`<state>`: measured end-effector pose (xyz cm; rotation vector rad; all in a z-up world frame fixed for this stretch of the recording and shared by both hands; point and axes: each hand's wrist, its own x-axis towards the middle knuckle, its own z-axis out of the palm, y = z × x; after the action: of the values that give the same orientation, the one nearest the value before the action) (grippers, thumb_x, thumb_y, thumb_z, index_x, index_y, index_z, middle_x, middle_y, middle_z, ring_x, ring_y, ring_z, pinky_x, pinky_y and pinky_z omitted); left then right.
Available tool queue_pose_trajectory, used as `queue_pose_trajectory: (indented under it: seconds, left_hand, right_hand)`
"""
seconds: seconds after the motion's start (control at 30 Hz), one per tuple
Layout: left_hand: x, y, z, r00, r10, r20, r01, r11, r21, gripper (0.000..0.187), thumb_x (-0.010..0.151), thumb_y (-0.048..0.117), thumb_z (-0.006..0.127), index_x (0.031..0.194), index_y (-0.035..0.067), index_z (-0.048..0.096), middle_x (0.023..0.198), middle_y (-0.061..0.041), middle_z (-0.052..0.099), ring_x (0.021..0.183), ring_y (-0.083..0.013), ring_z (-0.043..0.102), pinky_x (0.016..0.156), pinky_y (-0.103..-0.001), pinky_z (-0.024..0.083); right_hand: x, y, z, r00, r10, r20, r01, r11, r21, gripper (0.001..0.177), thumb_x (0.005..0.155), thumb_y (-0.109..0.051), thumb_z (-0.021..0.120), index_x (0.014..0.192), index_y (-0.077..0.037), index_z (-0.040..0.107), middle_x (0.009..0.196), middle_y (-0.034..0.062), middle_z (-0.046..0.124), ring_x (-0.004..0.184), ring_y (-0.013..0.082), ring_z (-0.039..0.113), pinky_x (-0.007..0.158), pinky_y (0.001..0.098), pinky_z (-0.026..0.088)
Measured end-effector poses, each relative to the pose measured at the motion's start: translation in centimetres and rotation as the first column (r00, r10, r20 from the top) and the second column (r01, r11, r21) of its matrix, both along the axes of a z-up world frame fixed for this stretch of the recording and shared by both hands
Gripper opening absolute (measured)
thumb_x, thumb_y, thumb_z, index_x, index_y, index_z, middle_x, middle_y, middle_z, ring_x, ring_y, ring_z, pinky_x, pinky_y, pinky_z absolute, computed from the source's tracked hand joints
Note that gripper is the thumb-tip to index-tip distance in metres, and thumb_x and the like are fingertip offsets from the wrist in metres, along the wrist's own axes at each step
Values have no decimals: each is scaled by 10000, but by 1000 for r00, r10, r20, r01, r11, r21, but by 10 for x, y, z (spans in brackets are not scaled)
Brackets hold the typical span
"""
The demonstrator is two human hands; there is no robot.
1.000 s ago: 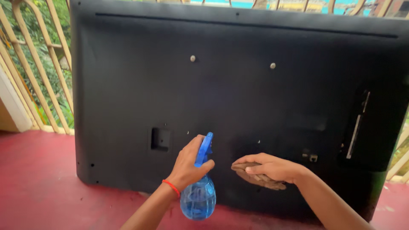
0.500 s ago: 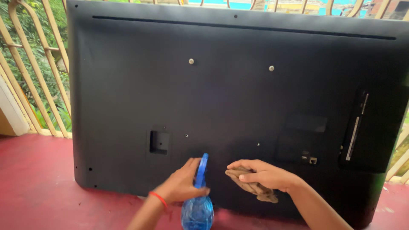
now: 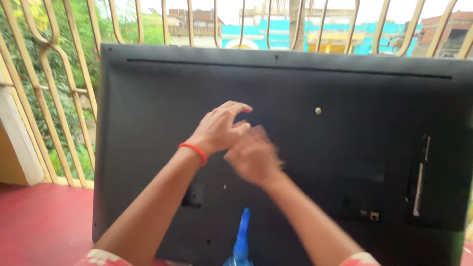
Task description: The person wipes the back of a large black television with a cloth, occasionally spraying a cleaning solution from a blue bottle. They systematically clean different sections of the TV's rear surface while standing on a balcony.
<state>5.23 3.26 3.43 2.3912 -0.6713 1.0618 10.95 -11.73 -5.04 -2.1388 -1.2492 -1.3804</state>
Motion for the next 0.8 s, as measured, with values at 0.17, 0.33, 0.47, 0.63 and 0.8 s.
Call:
queue_pose_trajectory:
  seconds: [0.17, 0.33, 0.47, 0.63, 0.8]
  left_hand:
    - [31, -28, 23, 988, 58, 141, -67, 996, 59, 446, 847, 268, 684, 1268, 121, 661, 1444, -132, 552, 1328, -317, 523, 1052, -462, 448]
    - [71, -43, 32, 968, 174, 182, -200, 970, 141, 487, 873, 168, 582, 1359, 173, 619, 1592, -88, 422, 1498, -248, 362, 1102, -588, 366]
    - [107, -41, 38, 910, 245, 335, -289, 953, 88, 525, 920, 229, 561, 1442, 193, 527, 1625, -66, 361, 1527, -244, 280, 1141, -669, 238]
    - [142, -52, 35, 909, 246, 336, -254, 967, -19, 587, 983, 421, 513, 1522, 206, 420, 1633, -70, 320, 1512, -236, 252, 1172, -673, 119]
    - [161, -62, 14, 806, 338, 486, -365, 930, -42, 585, 1015, 458, 451, 1544, 210, 422, 1641, -55, 341, 1546, -223, 256, 1213, -661, 53]
  right_hand:
    - [-12, 45, -13, 915, 252, 316, -164, 946, -280, 361, 765, -227, 711, 1109, -125, 749, 1197, 79, 717, 1200, 280, 654, 1034, 513, 454]
    - [-12, -37, 22, 961, 260, 89, -269, 958, 104, 156, 920, -220, 638, 839, -186, 768, 862, 35, 755, 787, 255, 730, 686, 398, 596]
    - [22, -158, 33, 859, -345, 378, 247, 926, 285, 233, 916, -292, 701, 895, -73, 623, 760, 94, 638, 654, 302, 638, 597, 447, 469]
    - [68, -285, 11, 633, -728, 262, 606, 677, 418, 335, 1000, -391, 705, 1099, -100, 572, 1139, 156, 483, 1084, 309, 465, 957, 467, 366]
    - [77, -233, -5, 636, -728, 258, 596, 675, 435, 277, 994, -363, 634, 1081, -103, 599, 1183, 147, 517, 1152, 313, 468, 1021, 481, 358]
